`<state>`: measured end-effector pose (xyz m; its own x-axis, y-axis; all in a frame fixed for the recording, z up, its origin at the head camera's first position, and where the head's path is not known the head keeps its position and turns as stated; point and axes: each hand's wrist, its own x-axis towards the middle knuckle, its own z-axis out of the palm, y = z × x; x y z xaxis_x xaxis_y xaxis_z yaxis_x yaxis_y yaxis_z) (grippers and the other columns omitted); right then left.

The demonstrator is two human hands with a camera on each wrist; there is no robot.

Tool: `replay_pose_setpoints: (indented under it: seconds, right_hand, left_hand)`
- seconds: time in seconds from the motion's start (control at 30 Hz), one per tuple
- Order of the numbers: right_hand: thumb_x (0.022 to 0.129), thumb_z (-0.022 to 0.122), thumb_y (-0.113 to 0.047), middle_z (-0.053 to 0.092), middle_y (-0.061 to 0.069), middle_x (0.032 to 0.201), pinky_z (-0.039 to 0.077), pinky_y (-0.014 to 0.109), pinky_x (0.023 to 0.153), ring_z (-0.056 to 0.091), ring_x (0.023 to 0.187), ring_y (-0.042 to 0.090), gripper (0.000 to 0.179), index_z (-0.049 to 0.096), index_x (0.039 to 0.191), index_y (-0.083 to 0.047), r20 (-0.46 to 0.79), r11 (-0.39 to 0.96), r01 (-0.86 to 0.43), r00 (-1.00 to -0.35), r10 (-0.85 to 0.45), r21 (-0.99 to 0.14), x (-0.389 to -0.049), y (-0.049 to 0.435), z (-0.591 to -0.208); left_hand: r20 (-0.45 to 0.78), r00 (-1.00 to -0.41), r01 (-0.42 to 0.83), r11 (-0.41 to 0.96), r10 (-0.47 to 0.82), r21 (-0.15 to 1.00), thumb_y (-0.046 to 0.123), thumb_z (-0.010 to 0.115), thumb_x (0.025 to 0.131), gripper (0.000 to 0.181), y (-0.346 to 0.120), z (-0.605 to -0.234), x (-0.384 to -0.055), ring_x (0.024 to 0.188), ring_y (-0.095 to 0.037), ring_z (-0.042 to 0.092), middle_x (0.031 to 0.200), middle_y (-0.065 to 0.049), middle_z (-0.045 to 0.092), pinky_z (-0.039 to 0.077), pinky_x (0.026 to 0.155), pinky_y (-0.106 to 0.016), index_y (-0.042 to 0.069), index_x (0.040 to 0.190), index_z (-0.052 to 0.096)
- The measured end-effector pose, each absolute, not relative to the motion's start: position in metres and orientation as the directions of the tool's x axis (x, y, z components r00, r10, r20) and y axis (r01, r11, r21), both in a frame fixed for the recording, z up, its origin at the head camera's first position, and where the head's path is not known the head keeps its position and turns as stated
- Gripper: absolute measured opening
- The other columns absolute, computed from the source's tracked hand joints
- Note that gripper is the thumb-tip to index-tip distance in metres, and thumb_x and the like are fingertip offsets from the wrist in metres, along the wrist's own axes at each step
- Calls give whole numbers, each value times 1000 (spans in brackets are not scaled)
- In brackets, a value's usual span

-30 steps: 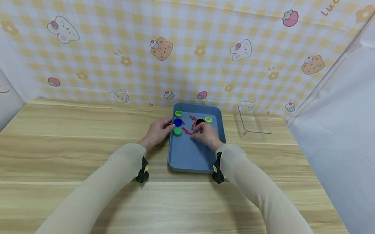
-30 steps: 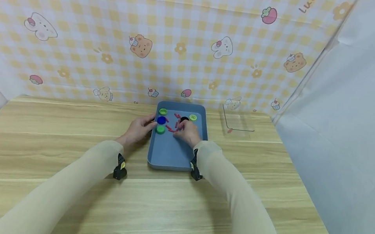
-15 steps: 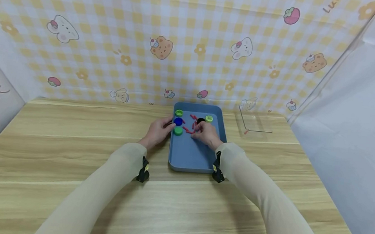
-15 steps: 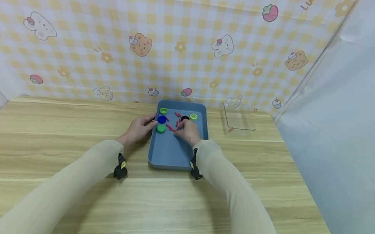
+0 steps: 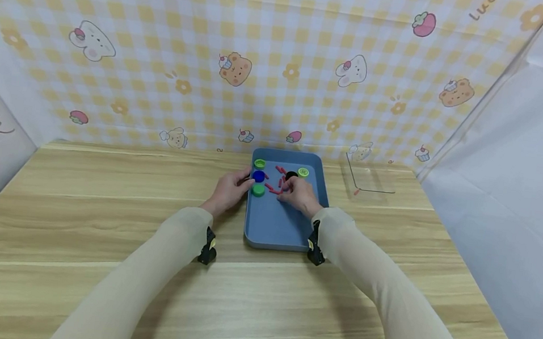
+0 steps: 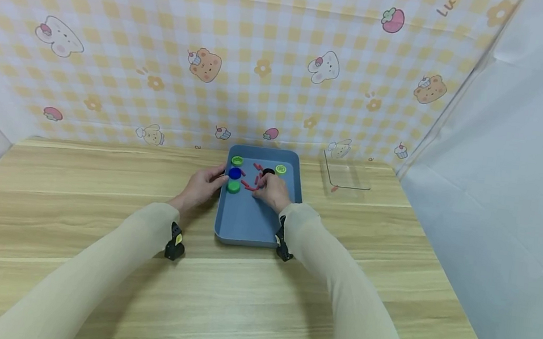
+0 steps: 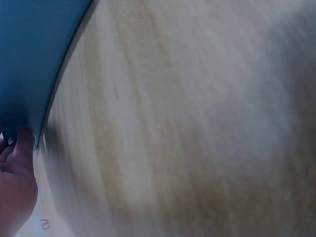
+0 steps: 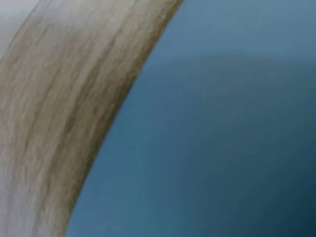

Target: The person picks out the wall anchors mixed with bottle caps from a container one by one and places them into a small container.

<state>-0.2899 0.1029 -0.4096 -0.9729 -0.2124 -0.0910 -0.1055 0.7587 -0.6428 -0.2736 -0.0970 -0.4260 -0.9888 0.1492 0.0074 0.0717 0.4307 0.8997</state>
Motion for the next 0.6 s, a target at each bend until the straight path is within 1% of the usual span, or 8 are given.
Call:
replay_pose_setpoints:
  seconds: [0.17,0.6]
  right_hand:
    - [81,73,-13,62,10,86,42,25,63,50,72,18,21,63,94,-1,-88,761,-110,-973,-214,-639,-290,103,-410]
    - [81,72,-12,59,5,75,40,22,58,49,67,15,17,62,88,-2,-82,774,-113,-974,-209,-623,-290,103,-411]
  left_hand:
    - [23,-988,89,433,154,897,15,49,98,48,-97,-425,-273,137,-25,33,147,-12,37,31,113,-36,1,142,37]
    - [17,-987,86,435,160,896,19,49,99,48,-97,-428,-274,138,-24,34,148,-11,38,31,113,-35,1,142,36]
